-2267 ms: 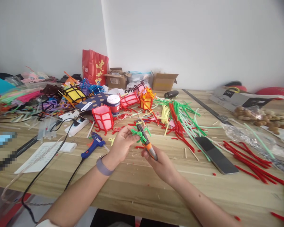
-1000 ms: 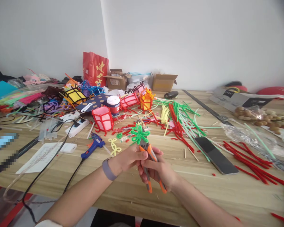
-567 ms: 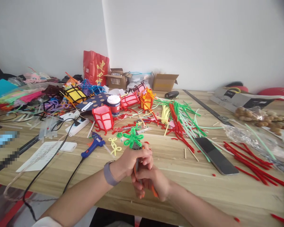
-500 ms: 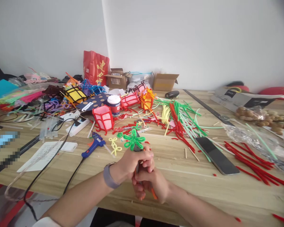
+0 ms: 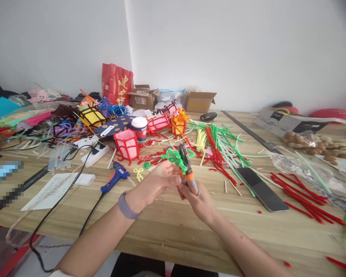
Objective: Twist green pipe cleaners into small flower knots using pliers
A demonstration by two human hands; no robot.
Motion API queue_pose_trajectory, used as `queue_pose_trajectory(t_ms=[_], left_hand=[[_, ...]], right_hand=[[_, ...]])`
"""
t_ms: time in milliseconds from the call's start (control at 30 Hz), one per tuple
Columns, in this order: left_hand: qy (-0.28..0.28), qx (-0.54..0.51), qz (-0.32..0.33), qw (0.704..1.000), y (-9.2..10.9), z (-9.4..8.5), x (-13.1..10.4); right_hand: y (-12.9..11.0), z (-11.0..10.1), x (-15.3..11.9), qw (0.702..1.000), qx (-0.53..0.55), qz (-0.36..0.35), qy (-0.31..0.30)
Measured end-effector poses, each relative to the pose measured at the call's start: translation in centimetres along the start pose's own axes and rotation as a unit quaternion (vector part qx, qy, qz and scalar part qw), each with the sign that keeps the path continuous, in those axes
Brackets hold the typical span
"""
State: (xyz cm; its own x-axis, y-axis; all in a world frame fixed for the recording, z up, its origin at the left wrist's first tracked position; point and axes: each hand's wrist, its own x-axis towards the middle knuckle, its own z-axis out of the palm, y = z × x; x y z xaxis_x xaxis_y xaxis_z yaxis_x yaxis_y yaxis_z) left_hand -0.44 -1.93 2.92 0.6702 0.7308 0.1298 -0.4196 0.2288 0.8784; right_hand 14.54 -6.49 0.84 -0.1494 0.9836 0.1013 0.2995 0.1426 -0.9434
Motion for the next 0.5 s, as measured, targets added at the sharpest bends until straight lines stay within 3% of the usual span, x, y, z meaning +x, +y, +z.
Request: queue_pose_trajectory(t_ms=[100, 233, 500], left_hand=[[0.079, -0.092, 0.038, 0.992, -0.4, -0.5, 0.2], [0.104, -0.157, 0.000, 0.982, -0.4, -0.5, 0.3], [0.194, -0.120, 0.047, 0.972, 0.4, -0.4, 0.4]], right_hand=[[0.5, -1.0, 0.6, 0.991, -0.109, -0.029, 0.066], [1.4, -1.0, 0.9, 0.985, -0.161, -0.023, 0.051], [2.0, -0.5, 1.1, 0.983, -0.172, -0.018, 0.060]])
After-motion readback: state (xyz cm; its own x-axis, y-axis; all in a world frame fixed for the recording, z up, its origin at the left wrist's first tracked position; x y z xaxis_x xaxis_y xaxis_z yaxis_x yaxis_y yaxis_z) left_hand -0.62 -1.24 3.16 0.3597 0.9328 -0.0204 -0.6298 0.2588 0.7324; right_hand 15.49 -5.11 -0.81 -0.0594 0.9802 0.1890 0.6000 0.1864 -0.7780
